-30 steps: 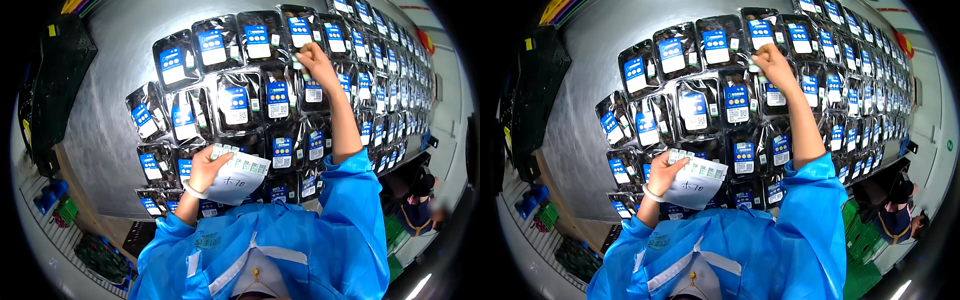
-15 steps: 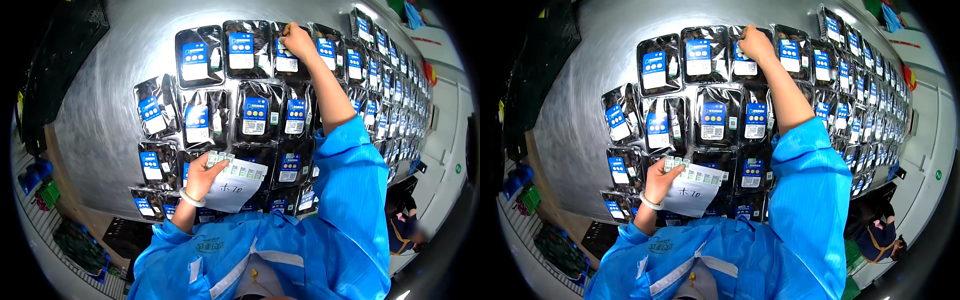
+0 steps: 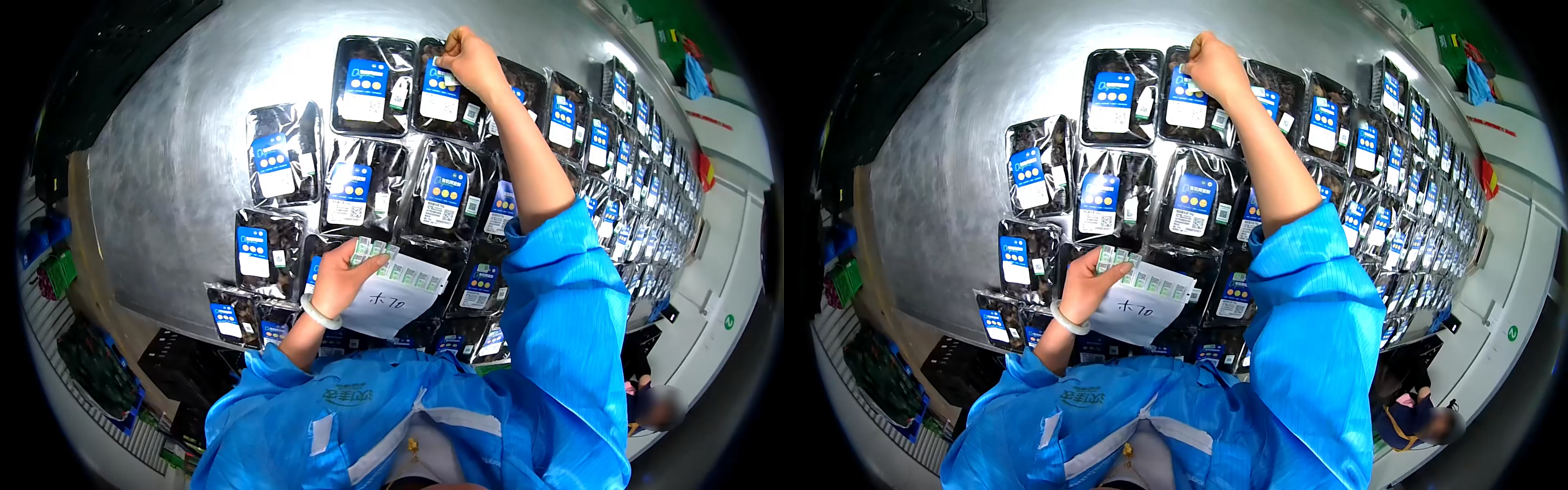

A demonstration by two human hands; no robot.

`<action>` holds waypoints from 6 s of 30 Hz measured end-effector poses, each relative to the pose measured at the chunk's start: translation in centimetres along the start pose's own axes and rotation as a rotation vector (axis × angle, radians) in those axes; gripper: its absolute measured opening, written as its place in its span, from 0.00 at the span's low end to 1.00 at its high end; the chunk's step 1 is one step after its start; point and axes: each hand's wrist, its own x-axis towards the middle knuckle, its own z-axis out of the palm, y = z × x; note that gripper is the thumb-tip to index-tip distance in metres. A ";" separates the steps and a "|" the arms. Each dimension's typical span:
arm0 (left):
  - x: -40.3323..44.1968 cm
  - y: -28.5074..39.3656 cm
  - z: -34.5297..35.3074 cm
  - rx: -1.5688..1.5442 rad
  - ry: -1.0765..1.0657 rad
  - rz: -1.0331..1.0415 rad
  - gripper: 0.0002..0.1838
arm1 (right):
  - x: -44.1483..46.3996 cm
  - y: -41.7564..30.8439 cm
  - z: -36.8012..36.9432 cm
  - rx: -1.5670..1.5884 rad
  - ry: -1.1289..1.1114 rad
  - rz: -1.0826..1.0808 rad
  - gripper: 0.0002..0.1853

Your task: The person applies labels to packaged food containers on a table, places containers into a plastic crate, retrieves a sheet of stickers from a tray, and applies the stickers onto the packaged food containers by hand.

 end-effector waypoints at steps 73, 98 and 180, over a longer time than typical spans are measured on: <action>-3.3 1.6 -1.0 0.101 -0.001 0.001 0.10 | -22.8 1.7 -0.3 0.812 -0.025 0.368 0.09; -4.8 0.9 -4.7 -0.079 0.118 0.092 0.10 | -15.3 -12.0 11.7 0.000 -0.111 -0.066 0.16; -28.4 -7.6 -19.0 0.408 0.029 0.135 0.07 | -52.9 -24.6 13.5 1.088 0.261 0.598 0.08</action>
